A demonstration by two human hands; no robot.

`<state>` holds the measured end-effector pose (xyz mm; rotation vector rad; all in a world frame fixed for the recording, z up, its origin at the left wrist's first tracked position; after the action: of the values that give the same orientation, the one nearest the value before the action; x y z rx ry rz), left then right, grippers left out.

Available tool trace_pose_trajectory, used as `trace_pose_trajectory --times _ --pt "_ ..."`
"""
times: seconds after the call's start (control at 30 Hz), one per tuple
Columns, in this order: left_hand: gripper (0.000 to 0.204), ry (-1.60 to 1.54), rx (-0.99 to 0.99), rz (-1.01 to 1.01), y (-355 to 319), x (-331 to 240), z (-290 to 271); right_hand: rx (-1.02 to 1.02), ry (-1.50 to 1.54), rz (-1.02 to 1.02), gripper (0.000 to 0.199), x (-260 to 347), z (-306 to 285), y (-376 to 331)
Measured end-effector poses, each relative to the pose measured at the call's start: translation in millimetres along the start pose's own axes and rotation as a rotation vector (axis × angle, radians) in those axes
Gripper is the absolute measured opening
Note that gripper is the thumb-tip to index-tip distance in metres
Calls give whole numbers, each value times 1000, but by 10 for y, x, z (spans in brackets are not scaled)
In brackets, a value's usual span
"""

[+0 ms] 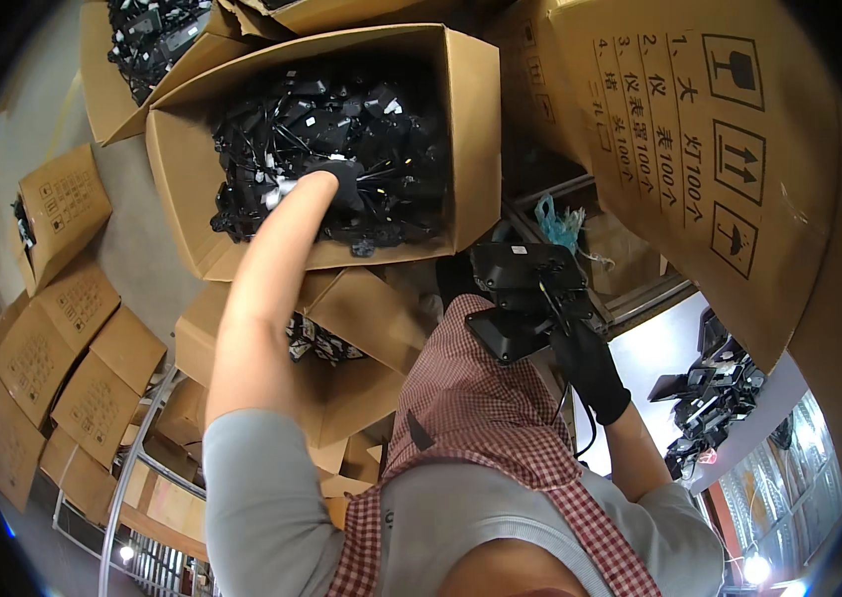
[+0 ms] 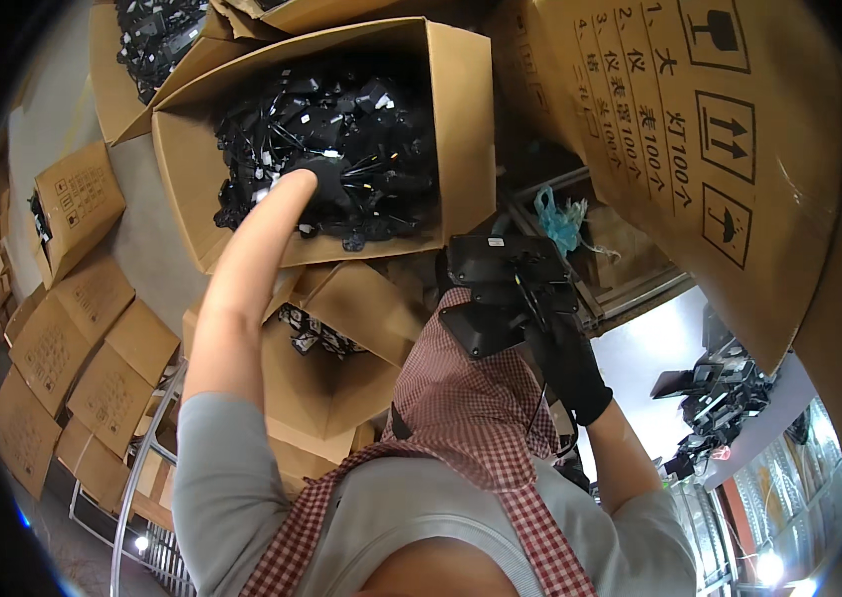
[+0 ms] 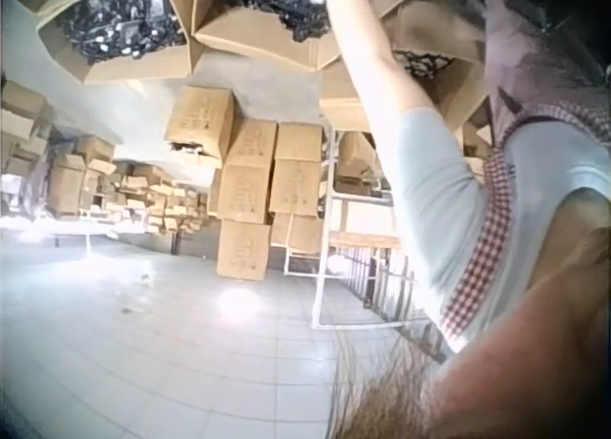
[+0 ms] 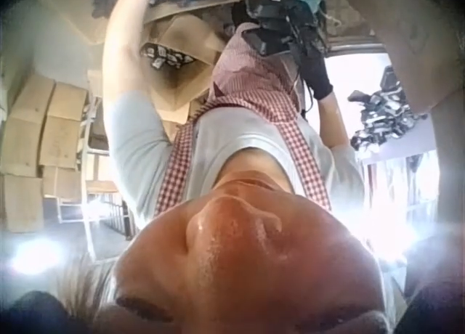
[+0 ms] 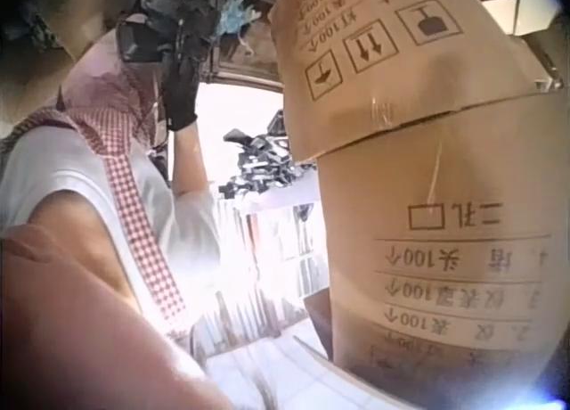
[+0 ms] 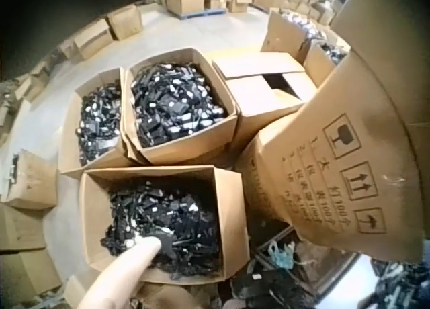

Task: The person assembles multiple black electronic components by hand and with a power screwdriver on a workbench.

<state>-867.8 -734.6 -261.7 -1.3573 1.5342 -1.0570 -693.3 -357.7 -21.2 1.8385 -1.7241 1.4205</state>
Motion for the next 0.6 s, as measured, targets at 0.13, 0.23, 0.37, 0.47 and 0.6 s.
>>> trace_pose_trajectory --times 0.13,0.23,0.37,0.47,0.6 --pt "55 190 -391 -281 365 74 190 176 131 75 33 201 44 211" --pt "59 -6 -729 -193 234 182 443 141 370 168 31 218 232 326" --pt "51 -547 -1022 -104 -283 206 809 8 -88 -578 26 656 457 979" --pt "50 -969 -888 -22 -619 329 1653 -35 -175 -706 21 482 1089 1644" --pt "43 -715 -526 -89 -1012 161 2525 -19 -9 -311 34 278 1494 2779"
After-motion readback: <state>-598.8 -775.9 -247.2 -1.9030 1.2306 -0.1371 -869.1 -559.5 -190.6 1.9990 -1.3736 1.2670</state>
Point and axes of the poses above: each hand's wrist, its own y-axis towards the middle knuckle, its own z-axis out of the palm, x = y × z, the point moved 5 cm from there along y, towards the middle knuckle, and after that the axes turned 13 degrees about -z, right-handed, at the moved point
